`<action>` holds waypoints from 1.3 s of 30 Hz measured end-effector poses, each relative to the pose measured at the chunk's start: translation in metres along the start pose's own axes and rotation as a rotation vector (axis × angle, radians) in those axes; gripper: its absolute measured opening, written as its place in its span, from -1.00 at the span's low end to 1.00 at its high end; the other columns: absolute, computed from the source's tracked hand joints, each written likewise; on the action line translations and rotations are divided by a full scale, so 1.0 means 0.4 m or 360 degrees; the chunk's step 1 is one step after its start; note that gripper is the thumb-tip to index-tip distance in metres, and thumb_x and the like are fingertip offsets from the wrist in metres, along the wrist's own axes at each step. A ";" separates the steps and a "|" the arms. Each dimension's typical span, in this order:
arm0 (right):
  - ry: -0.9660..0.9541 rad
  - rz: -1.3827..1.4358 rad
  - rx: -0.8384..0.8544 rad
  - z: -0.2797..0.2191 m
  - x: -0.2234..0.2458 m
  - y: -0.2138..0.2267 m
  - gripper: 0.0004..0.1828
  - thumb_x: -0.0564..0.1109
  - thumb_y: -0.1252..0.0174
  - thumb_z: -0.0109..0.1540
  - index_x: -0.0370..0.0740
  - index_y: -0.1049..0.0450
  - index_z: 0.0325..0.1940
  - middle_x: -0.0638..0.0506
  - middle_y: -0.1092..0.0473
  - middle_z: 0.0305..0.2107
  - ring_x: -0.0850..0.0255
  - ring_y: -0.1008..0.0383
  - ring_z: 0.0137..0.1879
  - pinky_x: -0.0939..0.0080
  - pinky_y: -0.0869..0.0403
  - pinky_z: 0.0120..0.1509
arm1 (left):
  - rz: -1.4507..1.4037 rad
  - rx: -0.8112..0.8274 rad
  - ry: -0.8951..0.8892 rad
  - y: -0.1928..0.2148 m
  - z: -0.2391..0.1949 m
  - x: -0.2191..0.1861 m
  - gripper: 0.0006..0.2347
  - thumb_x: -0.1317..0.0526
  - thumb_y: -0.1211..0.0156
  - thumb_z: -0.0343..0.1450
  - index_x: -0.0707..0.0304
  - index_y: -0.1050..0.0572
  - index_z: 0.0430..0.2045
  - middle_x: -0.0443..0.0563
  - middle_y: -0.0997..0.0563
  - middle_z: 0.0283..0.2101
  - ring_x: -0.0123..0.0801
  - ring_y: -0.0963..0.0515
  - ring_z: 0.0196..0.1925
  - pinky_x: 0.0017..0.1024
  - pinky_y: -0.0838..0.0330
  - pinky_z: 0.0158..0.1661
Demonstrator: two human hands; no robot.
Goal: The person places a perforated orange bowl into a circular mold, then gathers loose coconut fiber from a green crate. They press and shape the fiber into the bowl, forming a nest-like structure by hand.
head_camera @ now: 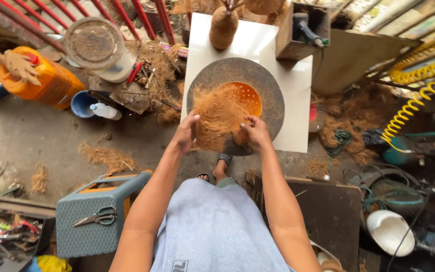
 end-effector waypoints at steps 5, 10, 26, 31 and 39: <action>-0.0326 0.0142 -0.0057 -0.044 0.048 0.018 -0.74 -0.02 -0.23 0.29 -0.10 -0.47 0.02 0.06 -0.46 -0.35 0.24 -0.58 -0.30 0.33 -0.60 -0.33 | -0.0204 -0.0167 -0.0092 0.026 0.126 0.119 -0.58 0.24 -0.14 0.37 0.18 -0.41 0.17 0.24 -0.55 0.09 -0.05 -0.56 0.09 -0.10 -0.41 0.09; -0.0570 0.0206 0.0172 -0.113 0.123 -0.011 -0.67 0.10 -0.18 0.30 -0.13 -0.44 0.01 -0.02 -0.50 -0.29 0.19 -0.60 -0.23 0.28 -0.60 -0.35 | -0.0380 -0.0205 -0.0096 0.147 0.250 0.253 -0.64 0.28 -0.09 0.40 0.16 -0.42 0.13 0.20 -0.60 0.03 -0.09 -0.62 0.02 -0.15 -0.50 0.01; 0.0767 -0.0940 -0.0153 -0.116 0.363 -0.168 -0.96 -0.19 -0.22 0.25 -0.17 -0.53 -0.29 -0.05 -0.42 -0.15 0.03 -0.53 -0.01 0.14 -0.55 0.03 | -0.0305 -0.0162 0.0228 -0.044 0.232 0.007 -0.75 0.30 -0.19 0.40 0.18 -0.43 -0.04 0.17 -0.65 -0.14 -0.13 -0.67 -0.13 -0.20 -0.60 -0.17; 0.0455 -0.0425 -0.0667 -0.150 0.353 -0.051 -0.96 -0.21 -0.07 0.35 -0.19 -0.41 -0.20 -0.10 -0.40 -0.17 0.09 -0.46 -0.03 0.19 -0.49 0.04 | -0.0220 -0.0149 0.0256 0.003 0.248 -0.020 -0.74 0.29 -0.24 0.38 0.19 -0.43 -0.06 0.15 -0.65 -0.17 -0.16 -0.68 -0.18 -0.22 -0.61 -0.21; 0.0032 -0.0096 -0.1574 -0.250 0.114 0.272 -0.82 -0.05 0.04 0.39 -0.16 -0.42 -0.11 0.05 -0.45 -0.36 0.31 -0.54 -0.29 0.45 -0.54 -0.25 | -0.0386 -0.0241 0.0237 0.049 0.236 -0.155 -0.73 0.29 -0.26 0.38 0.17 -0.42 -0.06 0.20 -0.65 -0.20 -0.15 -0.70 -0.25 -0.28 -0.64 -0.25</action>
Point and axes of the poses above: each hand's wrist, its own z-axis towards the middle knuckle, its own y-axis out of the back of the hand, x = y × z, the point moved 1 cm from there along z, towards the middle knuckle
